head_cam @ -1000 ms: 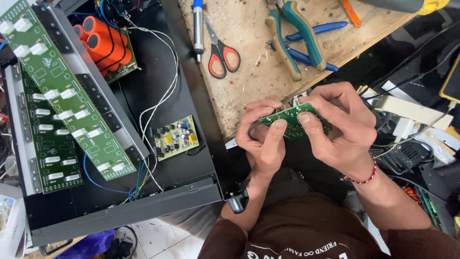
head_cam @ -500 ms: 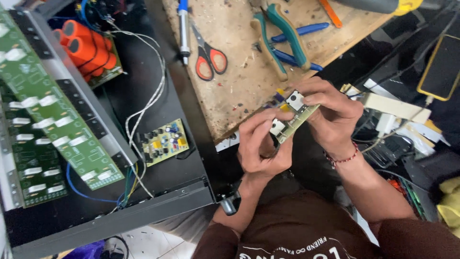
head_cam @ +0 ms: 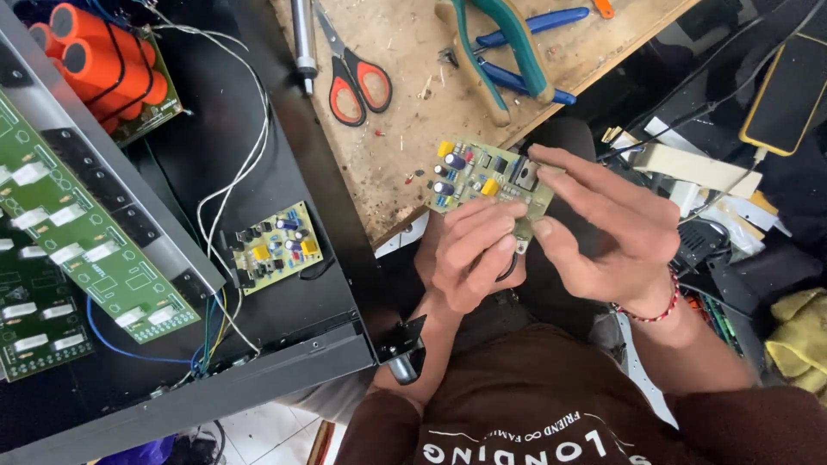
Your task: The person is soldering wires to a small circuit board using a soldering iron and solder wire. They also use pliers to trim excess wire and handle a larger circuit board, placing the components on a cluttered workbench.
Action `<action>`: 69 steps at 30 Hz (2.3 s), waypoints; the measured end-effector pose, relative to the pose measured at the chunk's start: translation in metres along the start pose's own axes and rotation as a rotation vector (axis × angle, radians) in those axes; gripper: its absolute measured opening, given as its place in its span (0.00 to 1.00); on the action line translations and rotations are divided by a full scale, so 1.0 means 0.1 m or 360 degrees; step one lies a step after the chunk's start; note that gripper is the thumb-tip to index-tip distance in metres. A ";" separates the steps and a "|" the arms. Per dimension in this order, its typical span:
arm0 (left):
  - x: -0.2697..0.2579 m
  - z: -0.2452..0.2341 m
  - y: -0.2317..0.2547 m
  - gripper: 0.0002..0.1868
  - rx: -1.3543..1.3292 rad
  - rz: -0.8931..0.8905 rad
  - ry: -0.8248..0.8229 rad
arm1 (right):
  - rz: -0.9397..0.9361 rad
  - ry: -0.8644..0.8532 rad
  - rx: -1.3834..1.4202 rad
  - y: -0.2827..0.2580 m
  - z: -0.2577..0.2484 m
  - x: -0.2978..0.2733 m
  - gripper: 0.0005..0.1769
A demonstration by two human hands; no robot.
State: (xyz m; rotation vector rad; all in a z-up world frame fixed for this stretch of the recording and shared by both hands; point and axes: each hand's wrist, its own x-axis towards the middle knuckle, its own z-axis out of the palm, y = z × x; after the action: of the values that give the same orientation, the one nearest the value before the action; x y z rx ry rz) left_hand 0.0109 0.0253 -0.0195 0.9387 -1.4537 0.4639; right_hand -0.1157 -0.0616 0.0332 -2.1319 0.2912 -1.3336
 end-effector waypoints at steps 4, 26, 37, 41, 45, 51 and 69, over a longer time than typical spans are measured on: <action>0.02 -0.02 0.00 0.20 0.0009 -0.0016 0.0005 | -0.0069 -0.0084 -0.0127 -0.05 -0.01 0.06 0.19; 0.02 -0.05 -0.20 0.16 0.0687 -0.0213 0.0334 | -0.0012 0.0044 0.0420 0.26 0.52 0.09 0.18; 0.09 -0.05 -0.23 0.22 0.0619 -0.0370 0.0481 | -0.0350 0.0254 0.0038 0.41 0.76 0.30 0.12; 0.01 -0.03 -0.20 0.27 0.0622 -0.0528 0.0562 | -0.0620 0.0033 0.0019 0.44 0.62 0.60 0.06; -0.15 -0.01 -0.21 0.25 0.0678 -0.0683 0.0659 | -0.0752 -0.0187 -0.0019 0.35 0.61 0.93 0.06; -0.05 0.03 -0.03 0.30 0.0616 -0.1118 0.0636 | -0.1061 -0.0829 -0.0425 0.21 0.74 1.27 0.19; -0.38 -0.05 0.62 0.29 -0.0488 -0.1631 0.0433 | -0.0977 -0.1653 -0.0595 0.22 0.91 1.35 0.28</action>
State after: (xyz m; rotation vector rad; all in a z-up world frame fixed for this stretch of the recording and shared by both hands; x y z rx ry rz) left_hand -0.0383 0.0761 -0.0397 1.1692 -0.6261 -0.3718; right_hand 0.0301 -0.1099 0.0918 -3.0451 -0.6235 -0.2574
